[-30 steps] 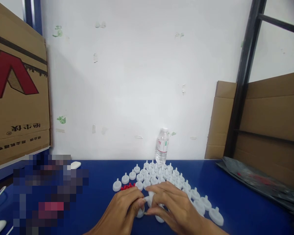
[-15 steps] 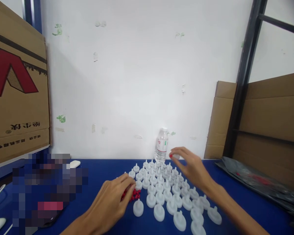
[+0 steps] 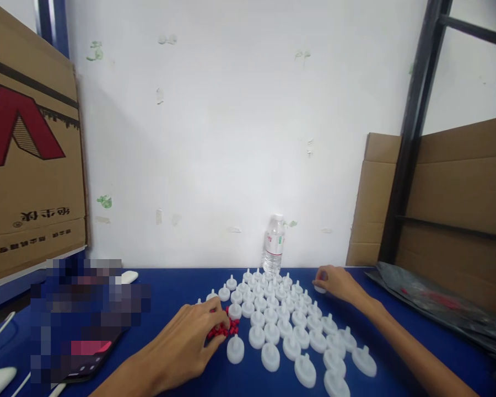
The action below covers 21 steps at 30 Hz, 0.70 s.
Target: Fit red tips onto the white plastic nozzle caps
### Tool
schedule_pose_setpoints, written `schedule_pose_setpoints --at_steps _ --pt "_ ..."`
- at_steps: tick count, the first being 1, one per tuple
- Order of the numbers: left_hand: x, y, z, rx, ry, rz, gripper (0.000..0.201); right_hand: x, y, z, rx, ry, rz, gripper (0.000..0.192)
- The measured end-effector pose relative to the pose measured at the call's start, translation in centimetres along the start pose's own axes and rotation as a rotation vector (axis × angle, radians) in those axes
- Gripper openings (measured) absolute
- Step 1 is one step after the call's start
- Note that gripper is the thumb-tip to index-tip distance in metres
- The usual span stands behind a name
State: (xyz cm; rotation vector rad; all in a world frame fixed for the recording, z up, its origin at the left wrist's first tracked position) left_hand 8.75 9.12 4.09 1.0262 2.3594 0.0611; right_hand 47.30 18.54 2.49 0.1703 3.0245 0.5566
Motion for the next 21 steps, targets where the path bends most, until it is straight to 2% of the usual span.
schedule_pose_setpoints --at_steps 3,7,11,15,18,21 --pt "-0.3 -0.2 0.2 -0.009 -0.024 -0.003 0.017 0.4 -0.2 -0.3 0.007 0.005 -0.018 0.019" --pt "-1.1 -0.3 0.8 -0.013 -0.087 -0.008 0.022 2.3 -0.9 -3.3 -0.104 0.014 -0.039 0.032" --pt "-1.7 -0.1 1.6 -0.024 -0.146 0.025 0.014 7.9 -3.5 -7.7 -0.227 0.09 -0.205 0.036" --pt "-1.2 0.3 1.1 -0.184 -0.313 0.017 0.015 15.5 -9.2 -11.4 -0.341 0.257 -0.578 0.028" --pt "-1.0 0.3 0.8 -0.256 -0.479 0.012 0.018 19.3 -12.7 -11.4 -0.283 0.302 -0.725 0.043" --pt "-1.2 0.2 0.3 -0.281 -0.469 0.061 0.017 20.9 -14.2 -10.7 -0.278 0.342 -0.799 0.03"
Point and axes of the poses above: each hand's wrist, its own y-axis towards the middle knuckle, its own z-axis out of the palm, x = y × z, the point moved 7 cm from there along y, towards the middle knuckle, and after that the axes turned 15 degrees about -y, right-handed, at the moved point
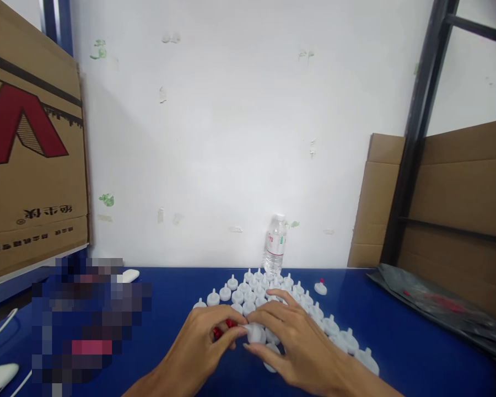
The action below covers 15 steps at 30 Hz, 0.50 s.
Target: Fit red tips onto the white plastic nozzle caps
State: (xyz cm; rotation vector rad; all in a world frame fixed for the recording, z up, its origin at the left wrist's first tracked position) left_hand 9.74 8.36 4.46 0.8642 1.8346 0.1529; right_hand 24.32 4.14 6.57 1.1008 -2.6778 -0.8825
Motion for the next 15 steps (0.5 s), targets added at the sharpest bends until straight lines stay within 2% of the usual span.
schedule_pose_setpoints --at_steps 2,4,8,11,15 --pt "-0.5 0.1 -0.4 0.029 0.114 0.052 0.014 -0.3 0.0 0.2 -0.04 -0.012 0.01 0.026" --pt "-0.6 0.2 -0.8 0.109 0.257 0.07 0.019 -1.3 0.0 0.1 -0.081 -0.041 0.054 0.027" --pt "0.4 0.1 -1.4 0.256 0.43 -0.005 0.017 -2.9 0.0 -0.6 -0.124 -0.069 0.11 0.024" --pt "1.4 -0.1 -1.3 0.284 0.462 -0.066 0.012 -3.0 -0.1 -0.7 -0.128 -0.07 0.111 0.024" --pt "2.3 -0.3 -0.8 0.288 0.471 -0.068 0.011 -2.4 -0.2 -0.5 -0.119 -0.061 0.083 0.026"
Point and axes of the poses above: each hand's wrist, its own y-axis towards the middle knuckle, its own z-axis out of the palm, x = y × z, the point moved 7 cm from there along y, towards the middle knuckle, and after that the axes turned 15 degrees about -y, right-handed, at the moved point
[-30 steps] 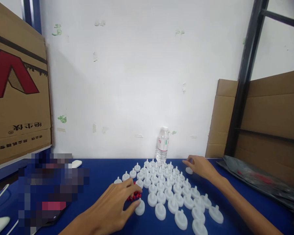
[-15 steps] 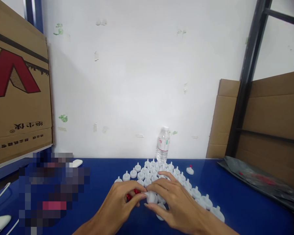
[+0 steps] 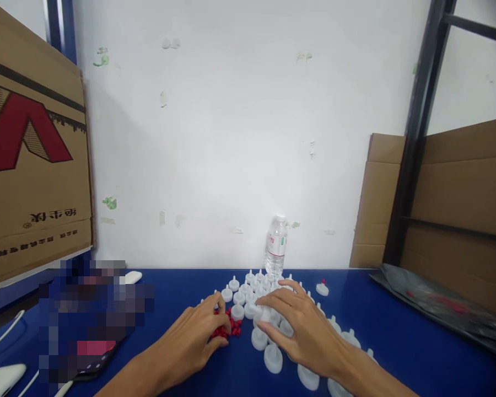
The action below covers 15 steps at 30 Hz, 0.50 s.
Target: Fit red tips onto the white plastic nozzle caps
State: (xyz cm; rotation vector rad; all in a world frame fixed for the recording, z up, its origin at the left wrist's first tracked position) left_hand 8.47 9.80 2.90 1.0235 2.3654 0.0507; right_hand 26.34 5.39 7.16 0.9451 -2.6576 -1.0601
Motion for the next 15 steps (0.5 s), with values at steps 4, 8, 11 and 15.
schedule_pose_setpoints --at_steps 4,8,11,15 --pt "0.0 0.3 0.0 -0.013 -0.011 0.028 0.012 0.3 0.0 0.2 0.024 0.0 -0.016 0.027" --pt "-1.0 0.7 -1.0 -0.097 -0.183 0.059 0.015 0.5 -0.1 0.3 0.018 -0.006 -0.041 0.033" --pt "-1.6 0.8 -1.7 -0.233 -0.38 0.046 0.016 0.7 -0.2 0.5 0.009 -0.005 -0.067 0.041" --pt "-2.1 0.5 -1.2 -0.316 -0.499 0.012 0.017 1.1 -0.2 0.6 0.013 0.007 -0.083 0.042"
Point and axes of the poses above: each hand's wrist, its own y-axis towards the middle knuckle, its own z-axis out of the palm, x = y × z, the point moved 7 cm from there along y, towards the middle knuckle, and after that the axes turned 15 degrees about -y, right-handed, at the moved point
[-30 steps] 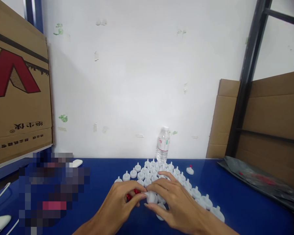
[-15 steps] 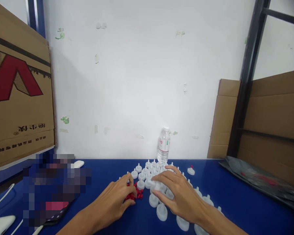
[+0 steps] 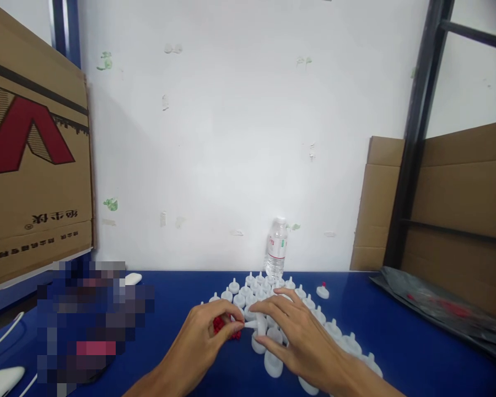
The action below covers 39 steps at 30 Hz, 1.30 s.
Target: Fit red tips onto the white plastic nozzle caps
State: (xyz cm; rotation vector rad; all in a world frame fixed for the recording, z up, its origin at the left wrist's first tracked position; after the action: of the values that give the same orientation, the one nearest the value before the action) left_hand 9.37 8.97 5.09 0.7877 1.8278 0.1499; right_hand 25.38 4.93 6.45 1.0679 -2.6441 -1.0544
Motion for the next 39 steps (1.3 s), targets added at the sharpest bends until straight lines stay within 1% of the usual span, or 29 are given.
schedule_pose_setpoints --at_steps 2,5,7,10,14,17,21,24,26,28,31,33,37,39 --pt "-0.2 -0.2 0.3 0.004 -0.029 0.023 0.016 0.3 0.0 -0.2 -0.019 0.006 -0.009 0.04" --pt "-0.5 -0.2 0.4 0.025 -0.069 0.074 0.021 0.5 0.0 -0.8 -0.078 0.014 -0.021 0.036" --pt "-0.4 -0.1 0.5 0.044 -0.059 0.081 0.023 0.5 -0.1 -1.0 -0.113 0.025 -0.023 0.032" --pt "-0.1 -0.1 0.9 0.089 0.032 0.105 0.026 0.6 -0.3 -1.0 -0.144 0.041 -0.031 0.025" --pt "0.6 -0.5 1.8 0.14 0.184 0.179 0.031 0.8 -0.6 -0.7 -0.139 0.077 -0.031 0.018" --pt "0.7 -0.9 2.2 0.143 0.203 0.216 0.035 0.9 -0.7 -0.9 -0.169 0.127 -0.016 0.019" --pt "0.5 -1.4 2.4 0.136 0.144 0.212 0.038 1.6 -0.8 -1.6 -0.226 0.127 -0.067 0.022" --pt "0.4 -1.5 2.7 0.186 0.1 0.177 0.041 2.1 -0.8 -2.0 -0.234 0.081 -0.114 0.023" --pt "0.0 -1.3 2.5 0.195 0.103 0.146 0.038 2.2 -0.6 -2.0 -0.212 0.046 -0.137 0.021" --pt "-0.6 -1.0 2.1 0.17 0.137 0.121 0.034 2.0 -0.3 -1.8 -0.159 -0.013 -0.148 0.021" --pt "-1.2 -0.7 1.2 0.124 0.238 0.094 0.029 0.5 0.3 -1.5 -0.088 -0.119 -0.113 0.028" --pt "-1.1 -0.5 0.6 0.115 0.359 0.075 0.026 -1.6 0.5 -1.6 -0.071 -0.171 -0.041 0.031" --pt "0.5 -0.5 -0.5 0.162 0.562 -0.005 0.023 -8.0 0.1 -2.3 -0.035 -0.267 0.229 0.019" --pt "1.2 -0.5 -0.9 0.175 0.611 -0.05 0.021 -11.3 -0.5 -2.4 0.025 -0.337 0.373 0.014"
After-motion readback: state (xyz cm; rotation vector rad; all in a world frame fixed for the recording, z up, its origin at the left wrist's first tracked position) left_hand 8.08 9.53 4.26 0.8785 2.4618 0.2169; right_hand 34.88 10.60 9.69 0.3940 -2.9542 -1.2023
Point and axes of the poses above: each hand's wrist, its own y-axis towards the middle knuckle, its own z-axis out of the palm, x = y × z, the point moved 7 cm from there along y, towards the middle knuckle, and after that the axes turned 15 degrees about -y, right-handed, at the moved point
